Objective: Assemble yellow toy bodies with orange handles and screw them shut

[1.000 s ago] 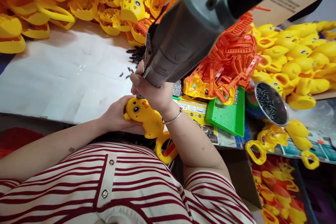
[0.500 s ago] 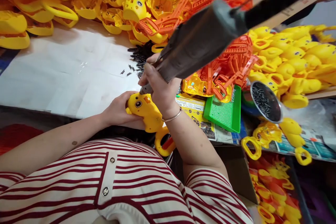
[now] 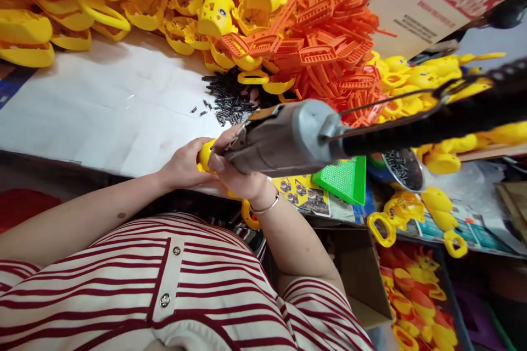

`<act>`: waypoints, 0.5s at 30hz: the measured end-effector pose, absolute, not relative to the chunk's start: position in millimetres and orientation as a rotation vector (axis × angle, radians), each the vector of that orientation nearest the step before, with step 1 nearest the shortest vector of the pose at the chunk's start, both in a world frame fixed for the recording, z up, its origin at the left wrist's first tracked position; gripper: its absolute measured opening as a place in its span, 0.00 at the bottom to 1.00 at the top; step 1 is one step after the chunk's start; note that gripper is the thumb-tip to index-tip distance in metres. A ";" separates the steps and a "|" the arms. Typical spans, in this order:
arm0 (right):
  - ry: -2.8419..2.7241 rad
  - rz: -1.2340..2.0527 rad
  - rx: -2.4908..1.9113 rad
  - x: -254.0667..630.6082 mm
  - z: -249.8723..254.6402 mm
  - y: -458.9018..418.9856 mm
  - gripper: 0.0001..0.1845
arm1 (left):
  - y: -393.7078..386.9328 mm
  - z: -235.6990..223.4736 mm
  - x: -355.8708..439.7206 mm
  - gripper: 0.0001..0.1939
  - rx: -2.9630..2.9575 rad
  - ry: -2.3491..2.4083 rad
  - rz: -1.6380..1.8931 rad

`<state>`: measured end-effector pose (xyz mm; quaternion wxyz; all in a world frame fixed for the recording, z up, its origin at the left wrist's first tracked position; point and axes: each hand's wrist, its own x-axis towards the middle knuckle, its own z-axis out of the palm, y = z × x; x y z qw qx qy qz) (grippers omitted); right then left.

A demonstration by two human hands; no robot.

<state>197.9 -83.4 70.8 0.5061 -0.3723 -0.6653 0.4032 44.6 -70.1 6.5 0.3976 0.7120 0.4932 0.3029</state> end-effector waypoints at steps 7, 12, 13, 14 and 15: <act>-1.559 1.273 -0.418 192.8 82.0 -81.9 0.13 | -72.9 11.3 48.8 0.42 1.753 1.208 0.740; -1.503 1.261 -0.429 194.8 79.6 -80.7 0.13 | -73.1 9.5 49.5 0.43 1.745 1.186 0.724; -1.496 1.259 -0.436 195.3 79.3 -80.4 0.13 | -73.4 8.8 49.3 0.42 1.748 1.183 0.730; -1.494 1.259 -0.435 195.8 79.2 -80.2 0.13 | -73.6 8.1 49.0 0.42 1.751 1.179 0.739; -1.492 1.263 -0.429 196.3 79.2 -80.1 0.12 | -73.8 7.3 48.8 0.41 1.755 1.174 0.748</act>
